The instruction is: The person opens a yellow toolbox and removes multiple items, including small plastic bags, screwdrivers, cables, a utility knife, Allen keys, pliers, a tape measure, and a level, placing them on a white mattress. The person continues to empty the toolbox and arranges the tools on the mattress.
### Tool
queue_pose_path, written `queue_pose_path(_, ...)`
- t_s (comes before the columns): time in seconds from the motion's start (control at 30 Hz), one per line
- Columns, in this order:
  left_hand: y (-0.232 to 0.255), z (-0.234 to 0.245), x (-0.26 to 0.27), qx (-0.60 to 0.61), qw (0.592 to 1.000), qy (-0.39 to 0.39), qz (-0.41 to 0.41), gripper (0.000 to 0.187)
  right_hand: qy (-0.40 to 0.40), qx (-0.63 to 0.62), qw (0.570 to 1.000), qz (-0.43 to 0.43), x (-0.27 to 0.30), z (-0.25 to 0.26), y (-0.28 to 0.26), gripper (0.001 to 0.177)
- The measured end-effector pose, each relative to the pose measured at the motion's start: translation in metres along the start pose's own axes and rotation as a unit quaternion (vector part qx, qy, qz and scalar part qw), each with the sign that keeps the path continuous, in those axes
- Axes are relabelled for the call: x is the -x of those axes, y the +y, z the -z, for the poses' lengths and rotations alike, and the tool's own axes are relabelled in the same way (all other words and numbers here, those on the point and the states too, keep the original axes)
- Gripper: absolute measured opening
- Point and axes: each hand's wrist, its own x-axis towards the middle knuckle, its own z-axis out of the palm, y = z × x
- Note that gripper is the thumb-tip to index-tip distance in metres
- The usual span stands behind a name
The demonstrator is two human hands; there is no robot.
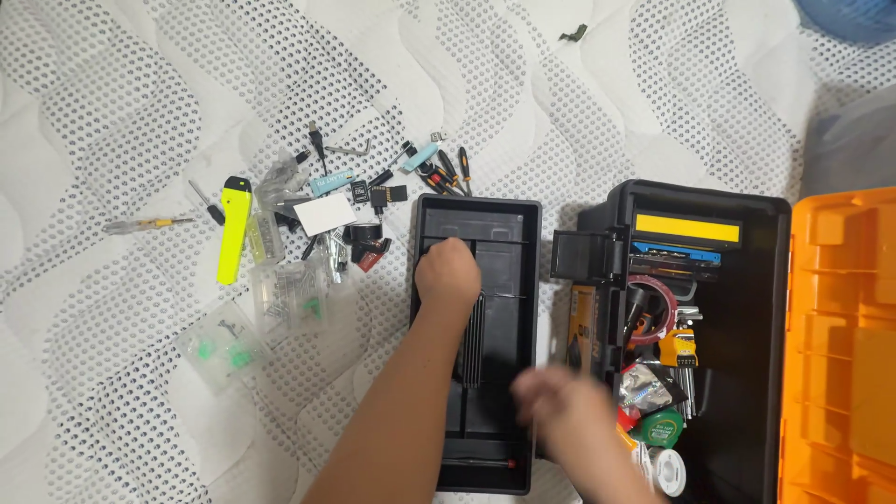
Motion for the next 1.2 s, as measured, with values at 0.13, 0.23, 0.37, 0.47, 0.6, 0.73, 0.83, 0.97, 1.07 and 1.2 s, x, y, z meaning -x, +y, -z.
queue_pose_path(0.13, 0.001, -0.006, -0.003, -0.027, 1.000, 0.002, -0.004, 0.015, -0.168, 0.396, 0.899, 0.083, -0.001, -0.112, 0.074, 0.029)
queue_pose_path(0.23, -0.005, -0.009, -0.010, -0.024, 1.000, 0.001, -0.018, 0.015, -0.118, 0.353, 0.925, 0.080, -0.002, -0.142, 0.100, 0.045)
queue_pose_path(0.37, -0.016, -0.014, -0.012, -0.044, 0.996, 0.024, -0.080, 0.016, -0.202, 0.319, 0.925, 0.049, -0.004, -0.124, 0.094, 0.058)
queue_pose_path(0.47, -0.018, -0.012, -0.008, -0.039, 0.995, 0.028, -0.091, 0.015, -0.231, 0.313, 0.918, 0.070, -0.001, -0.114, 0.084, 0.062)
queue_pose_path(0.6, -0.008, -0.008, -0.004, -0.039, 0.998, 0.011, -0.050, 0.015, -0.157, 0.379, 0.899, 0.155, -0.001, -0.134, 0.094, 0.037)
queue_pose_path(0.73, 0.004, -0.012, -0.005, -0.093, 0.995, -0.002, -0.020, 0.014, -0.141, 0.424, 0.877, 0.177, -0.010, -0.151, 0.124, 0.025)
queue_pose_path(0.83, -0.006, -0.016, -0.011, -0.123, 0.990, 0.014, -0.069, 0.018, -0.158, 0.404, 0.883, 0.179, -0.021, -0.157, 0.145, 0.025)
queue_pose_path(0.97, -0.026, -0.024, -0.017, -0.177, 0.961, 0.062, -0.201, 0.018, -0.170, 0.372, 0.890, 0.203, -0.033, -0.157, 0.166, 0.022)
queue_pose_path(1.07, -0.031, -0.021, -0.011, -0.176, 0.948, 0.070, -0.254, 0.014, -0.189, 0.316, 0.878, 0.305, -0.030, -0.144, 0.151, 0.020)
queue_pose_path(1.2, -0.027, 0.013, -0.003, -0.036, 0.963, 0.078, -0.255, 0.029, -0.079, -0.014, 0.995, 0.062, -0.011, -0.089, 0.065, 0.018)
